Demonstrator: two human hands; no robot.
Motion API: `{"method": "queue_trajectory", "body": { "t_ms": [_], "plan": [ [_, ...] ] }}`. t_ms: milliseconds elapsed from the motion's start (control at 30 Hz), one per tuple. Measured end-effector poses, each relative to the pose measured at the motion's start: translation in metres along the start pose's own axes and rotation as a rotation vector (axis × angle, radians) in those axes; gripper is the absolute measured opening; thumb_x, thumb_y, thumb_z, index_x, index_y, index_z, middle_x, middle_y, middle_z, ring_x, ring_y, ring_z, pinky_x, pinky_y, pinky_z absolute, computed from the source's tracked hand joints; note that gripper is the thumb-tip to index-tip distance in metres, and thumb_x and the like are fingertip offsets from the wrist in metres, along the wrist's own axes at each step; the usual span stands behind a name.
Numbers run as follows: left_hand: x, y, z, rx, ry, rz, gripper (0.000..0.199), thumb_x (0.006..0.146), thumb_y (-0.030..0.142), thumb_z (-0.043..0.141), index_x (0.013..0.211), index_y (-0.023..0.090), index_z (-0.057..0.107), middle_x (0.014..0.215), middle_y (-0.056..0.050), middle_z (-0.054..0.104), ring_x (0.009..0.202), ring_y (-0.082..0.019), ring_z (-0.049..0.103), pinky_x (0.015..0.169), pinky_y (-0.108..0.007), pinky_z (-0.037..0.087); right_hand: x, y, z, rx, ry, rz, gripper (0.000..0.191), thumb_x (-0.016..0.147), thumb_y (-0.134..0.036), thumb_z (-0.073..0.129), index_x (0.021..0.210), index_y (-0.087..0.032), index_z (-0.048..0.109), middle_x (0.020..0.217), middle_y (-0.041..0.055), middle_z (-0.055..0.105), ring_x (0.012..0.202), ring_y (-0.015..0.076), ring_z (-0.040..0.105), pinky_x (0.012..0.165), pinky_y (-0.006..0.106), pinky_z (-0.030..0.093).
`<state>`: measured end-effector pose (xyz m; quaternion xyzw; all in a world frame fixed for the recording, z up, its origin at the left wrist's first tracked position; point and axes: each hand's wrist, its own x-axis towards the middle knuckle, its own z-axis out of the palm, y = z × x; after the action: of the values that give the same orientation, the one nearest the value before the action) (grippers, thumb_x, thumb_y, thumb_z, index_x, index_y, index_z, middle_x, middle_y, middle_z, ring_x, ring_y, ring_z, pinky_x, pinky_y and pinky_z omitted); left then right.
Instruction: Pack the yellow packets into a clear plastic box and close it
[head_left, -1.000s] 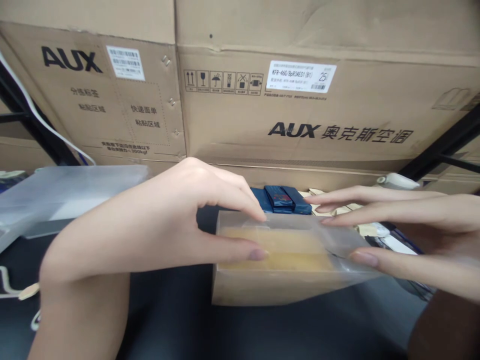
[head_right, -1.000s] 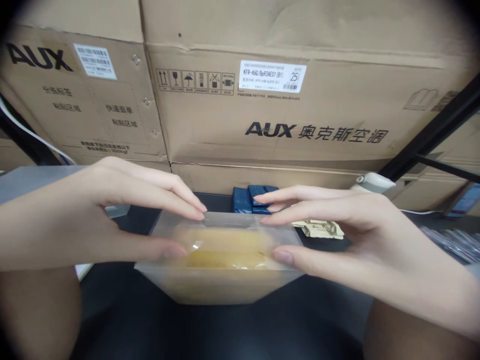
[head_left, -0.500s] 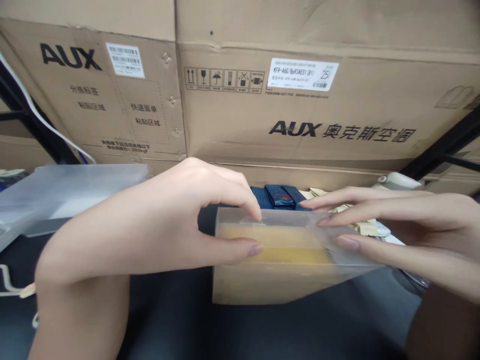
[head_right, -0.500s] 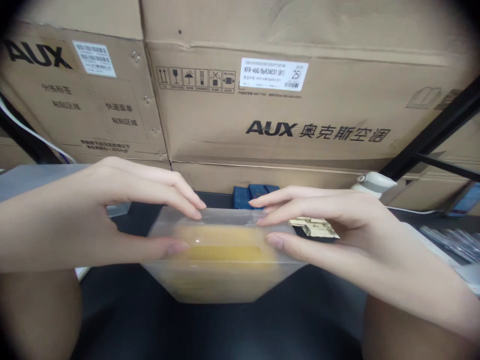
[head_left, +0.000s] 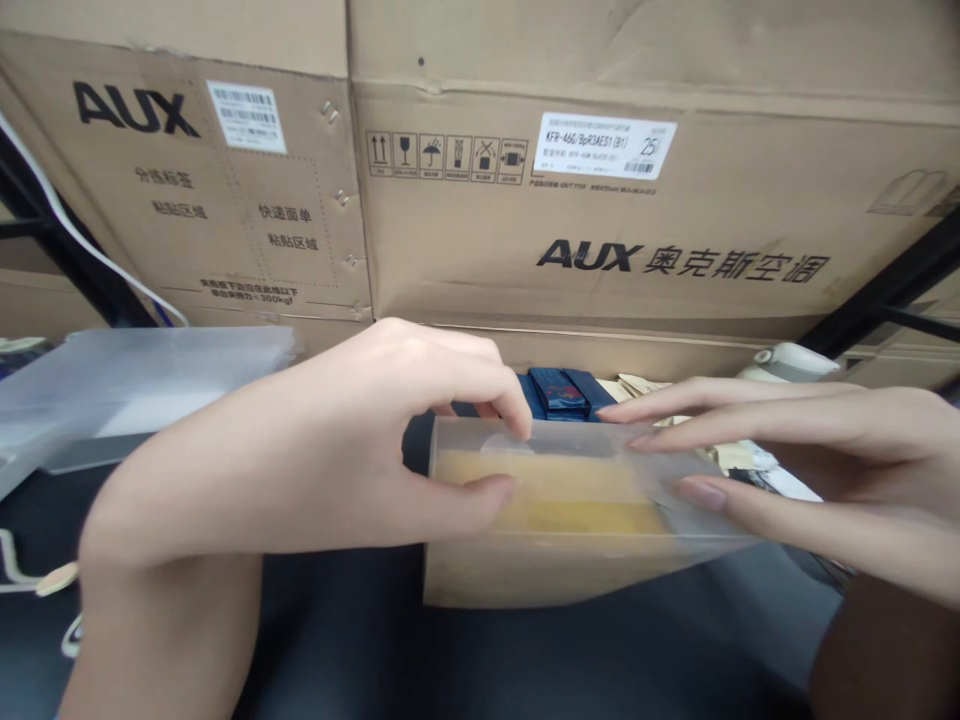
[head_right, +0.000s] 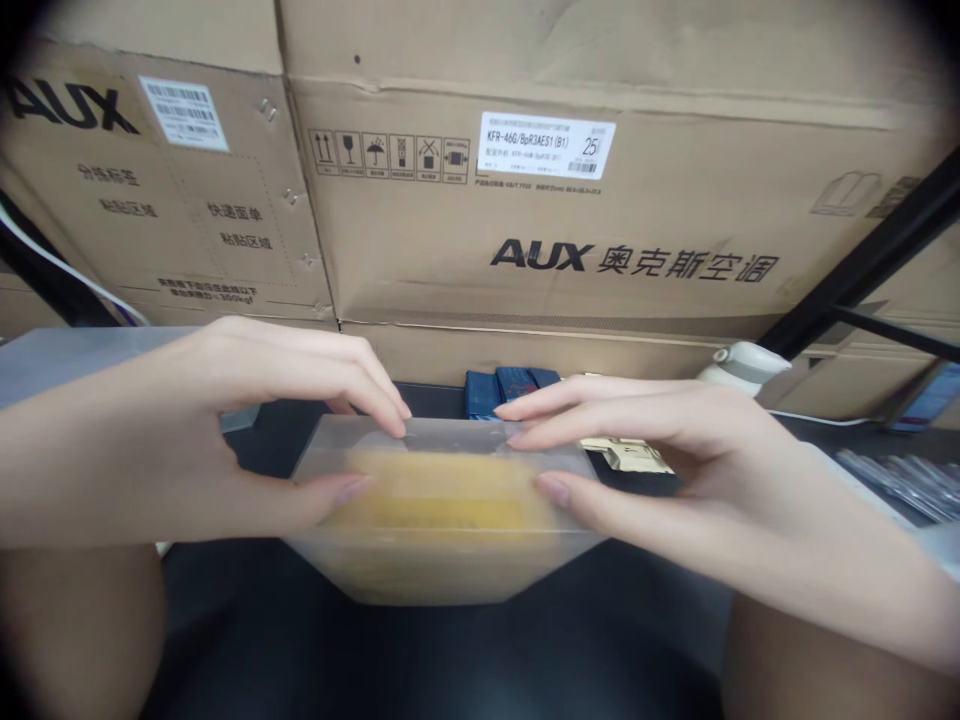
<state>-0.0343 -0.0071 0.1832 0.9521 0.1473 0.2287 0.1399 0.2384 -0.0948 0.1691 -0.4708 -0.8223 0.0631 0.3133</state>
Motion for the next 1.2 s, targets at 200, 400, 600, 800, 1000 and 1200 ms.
{"method": "queue_trajectory", "body": {
  "t_ms": [200,400,600,800,1000,1200],
  "plan": [
    [-0.0012,-0.0002,0.0003,0.02,0.018,0.023,0.016,0.077,0.031,0.059,0.092,0.028,0.064,0.088,0.004,0.068,0.078,-0.015,0.062,0.067,-0.024,0.049,0.0013,-0.002,-0.0002,0.022,-0.013,-0.012,0.032,0.071,-0.027,0.074,0.101,-0.037,0.071,0.107,-0.0044,0.07,0.099,0.0252,0.066,0.089,0.036,0.056],
    [-0.0027,-0.0012,0.0015,-0.004,0.032,0.02,0.011,0.078,0.03,0.059,0.086,0.027,0.064,0.085,0.003,0.068,0.078,-0.015,0.062,0.068,-0.025,0.05,0.0008,-0.0037,0.0,0.034,-0.006,0.038,0.033,0.07,-0.031,0.075,0.101,-0.038,0.071,0.108,-0.0034,0.069,0.1,0.027,0.066,0.085,0.038,0.057],
    [-0.0018,-0.0013,0.0004,-0.049,0.009,0.004,0.009,0.079,0.031,0.059,0.085,0.026,0.064,0.083,0.002,0.067,0.078,-0.016,0.063,0.07,-0.026,0.05,0.0013,-0.0032,-0.001,0.071,-0.027,0.042,0.034,0.068,-0.033,0.077,0.101,-0.038,0.071,0.105,-0.0028,0.07,0.102,0.0276,0.065,0.087,0.039,0.056],
    [-0.0011,0.0002,0.0014,-0.004,0.008,0.0,0.01,0.079,0.027,0.059,0.087,0.026,0.064,0.086,0.002,0.068,0.077,-0.016,0.063,0.067,-0.026,0.05,0.0022,-0.0033,0.0003,0.083,-0.028,0.056,0.032,0.068,-0.035,0.076,0.1,-0.037,0.072,0.105,-0.0013,0.07,0.101,0.0283,0.065,0.084,0.039,0.057],
    [-0.0011,-0.0016,-0.0007,-0.015,-0.009,0.008,0.014,0.078,0.033,0.062,0.09,0.027,0.066,0.09,0.001,0.068,0.079,-0.017,0.063,0.068,-0.026,0.051,0.0028,-0.0029,-0.0018,0.078,-0.043,0.033,0.036,0.069,-0.03,0.076,0.103,-0.039,0.07,0.11,-0.0025,0.069,0.102,0.0277,0.065,0.083,0.037,0.057],
    [-0.0012,-0.0026,-0.0052,-0.046,-0.027,0.026,0.019,0.077,0.038,0.064,0.093,0.029,0.069,0.091,0.002,0.069,0.082,-0.016,0.064,0.07,-0.024,0.051,0.0022,0.0034,-0.0076,0.075,-0.049,-0.005,0.041,0.066,-0.031,0.078,0.105,-0.04,0.069,0.112,-0.0024,0.068,0.103,0.0302,0.064,0.086,0.043,0.056]
  ]
}}
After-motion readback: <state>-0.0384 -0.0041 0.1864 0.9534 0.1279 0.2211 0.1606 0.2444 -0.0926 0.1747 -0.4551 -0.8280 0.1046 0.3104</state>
